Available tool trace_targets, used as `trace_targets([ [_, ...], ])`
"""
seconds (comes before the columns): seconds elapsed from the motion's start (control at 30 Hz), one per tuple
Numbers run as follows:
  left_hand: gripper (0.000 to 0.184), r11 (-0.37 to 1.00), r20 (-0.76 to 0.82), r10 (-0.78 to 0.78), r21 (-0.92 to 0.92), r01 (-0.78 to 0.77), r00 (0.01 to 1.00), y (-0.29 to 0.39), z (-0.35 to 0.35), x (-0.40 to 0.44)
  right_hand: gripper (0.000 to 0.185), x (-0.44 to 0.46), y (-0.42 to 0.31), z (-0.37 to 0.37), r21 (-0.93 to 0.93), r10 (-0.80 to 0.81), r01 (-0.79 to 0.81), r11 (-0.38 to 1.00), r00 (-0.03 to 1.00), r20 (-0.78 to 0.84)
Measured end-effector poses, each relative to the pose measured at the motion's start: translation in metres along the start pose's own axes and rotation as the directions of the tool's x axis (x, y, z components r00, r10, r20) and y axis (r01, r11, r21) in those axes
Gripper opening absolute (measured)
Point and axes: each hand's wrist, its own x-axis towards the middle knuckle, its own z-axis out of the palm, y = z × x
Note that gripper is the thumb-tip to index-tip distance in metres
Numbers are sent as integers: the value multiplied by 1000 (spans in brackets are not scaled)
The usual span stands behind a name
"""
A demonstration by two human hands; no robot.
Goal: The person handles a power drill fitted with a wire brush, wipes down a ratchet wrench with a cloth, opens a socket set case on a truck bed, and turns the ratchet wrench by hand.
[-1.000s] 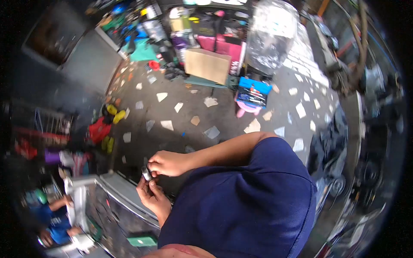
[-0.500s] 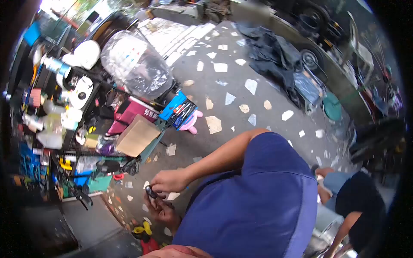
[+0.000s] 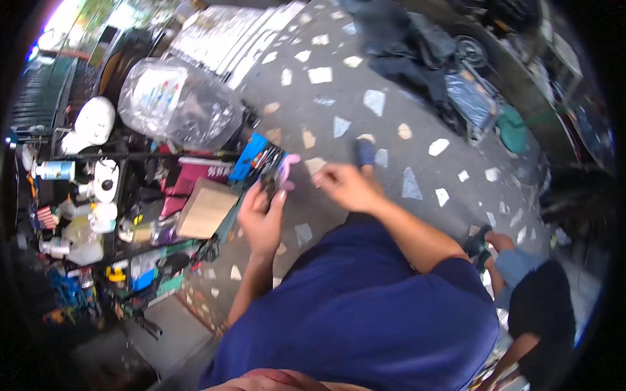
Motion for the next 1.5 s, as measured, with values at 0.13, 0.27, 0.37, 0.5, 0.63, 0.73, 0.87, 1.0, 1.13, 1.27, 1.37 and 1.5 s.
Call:
trace_targets([
  [0.13, 41, 1000, 53, 9, -8, -8, 999, 17, 73, 117, 25, 69, 26, -86, 111, 144, -134, 985, 985, -92],
  [0.27, 30, 999, 139, 15, -34, -10, 990, 50, 140, 215, 25, 129, -7, -187, -23, 183, -190, 982, 969, -168],
  [0.37, 31, 973, 418, -121, -128, 190, 901, 74, 174, 277, 27, 175, -16, -247, -153, 90, -138, 979, 955, -283],
  [0.5, 32, 909, 506, -129, -283, 306, 852, 92, 212, 358, 28, 253, -16, -299, -92, 125, -166, 982, 930, -347],
  [0.63, 33, 943, 537, -83, -229, 240, 840, 97, 241, 464, 27, 356, 32, -327, 65, 162, -149, 987, 912, -377],
  [0.73, 33, 949, 563, -77, -213, 234, 823, 92, 257, 558, 25, 431, 85, -351, 60, 308, -307, 950, 886, -345],
  [0.87, 25, 922, 532, -208, -175, 347, 821, 91, 278, 682, 27, 515, 90, -385, -314, 298, -419, 852, 881, -368],
  [1.0, 21, 973, 561, -227, 95, 211, 796, 108, 286, 790, 28, 617, 65, -419, -232, 348, -439, 868, 872, -344],
  [1.13, 24, 510, 479, -151, 787, -347, 865, 51, 266, 892, 27, 726, 64, -463, -179, 311, -391, 903, 882, -355],
  [1.27, 33, 555, 283, -380, 832, -28, 880, -11, 236, 958, 22, 850, 120, -531, -119, 323, -383, 916, 881, -345],
  [1.37, 35, 438, 67, -505, 879, 189, 860, -71, 214, 996, 28, 961, 170, -601, 297, 511, -441, 847, 828, -232],
  [1.5, 35, 215, -255, -499, 889, 404, 828, -102, 219, 1031, 26, 1138, 256, -718, 591, 667, -416, 691, 684, -297],
])
